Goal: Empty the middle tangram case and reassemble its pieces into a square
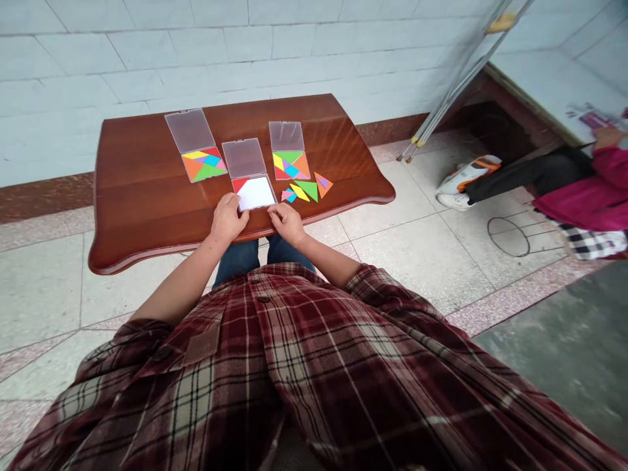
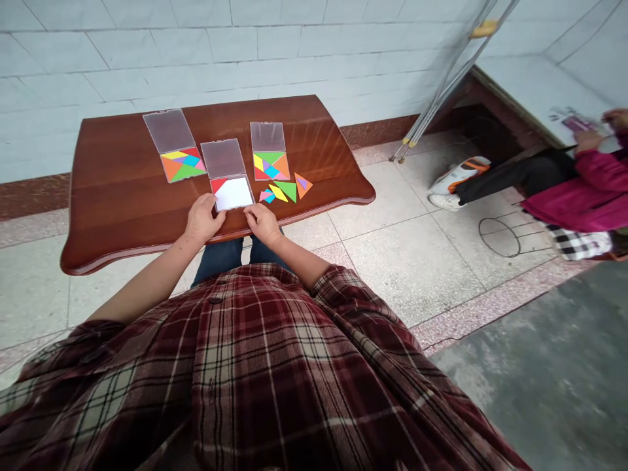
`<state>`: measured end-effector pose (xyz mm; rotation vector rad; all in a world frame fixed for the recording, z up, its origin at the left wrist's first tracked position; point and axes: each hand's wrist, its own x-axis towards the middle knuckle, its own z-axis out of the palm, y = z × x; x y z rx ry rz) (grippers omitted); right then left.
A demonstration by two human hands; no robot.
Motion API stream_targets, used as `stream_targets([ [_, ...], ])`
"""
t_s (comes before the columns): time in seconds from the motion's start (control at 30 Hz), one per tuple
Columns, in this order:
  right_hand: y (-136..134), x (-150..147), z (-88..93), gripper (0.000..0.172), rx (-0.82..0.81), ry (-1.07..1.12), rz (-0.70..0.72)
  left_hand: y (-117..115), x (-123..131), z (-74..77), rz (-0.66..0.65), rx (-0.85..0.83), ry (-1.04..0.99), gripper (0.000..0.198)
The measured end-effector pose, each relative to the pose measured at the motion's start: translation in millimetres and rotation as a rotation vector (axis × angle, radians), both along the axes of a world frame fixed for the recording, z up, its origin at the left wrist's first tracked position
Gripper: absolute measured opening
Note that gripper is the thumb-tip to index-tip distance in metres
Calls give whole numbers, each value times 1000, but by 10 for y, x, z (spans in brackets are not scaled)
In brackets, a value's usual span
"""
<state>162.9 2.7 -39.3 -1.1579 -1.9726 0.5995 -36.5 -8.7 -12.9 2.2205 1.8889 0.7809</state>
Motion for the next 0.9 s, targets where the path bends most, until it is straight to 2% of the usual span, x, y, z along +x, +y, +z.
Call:
stream_targets([
  [0.33, -40, -36, 46, 18, -25, 30, 21, -15, -35, 5, 7, 5, 16, 39],
  [0.47, -41, 23, 77, 19, -161, 137, 41, -44, -66, -24, 3, 29, 1, 41],
  [0.57, 98, 311, 144, 22, -224, 197, -61, -85, -78, -19, -2, 17, -22, 40],
  [0.63, 266, 622, 214, 21, -156, 164, -196, -118, -79, -6, -2, -10, -32, 41],
  [0.77, 619, 1220, 340, 17, -210, -155, -389, -183, -75, 11, 7, -49, -54, 43],
  [0.9, 784, 1428, 385, 38, -320, -380, -431, -257, -48, 22, 14, -56, -41, 43],
])
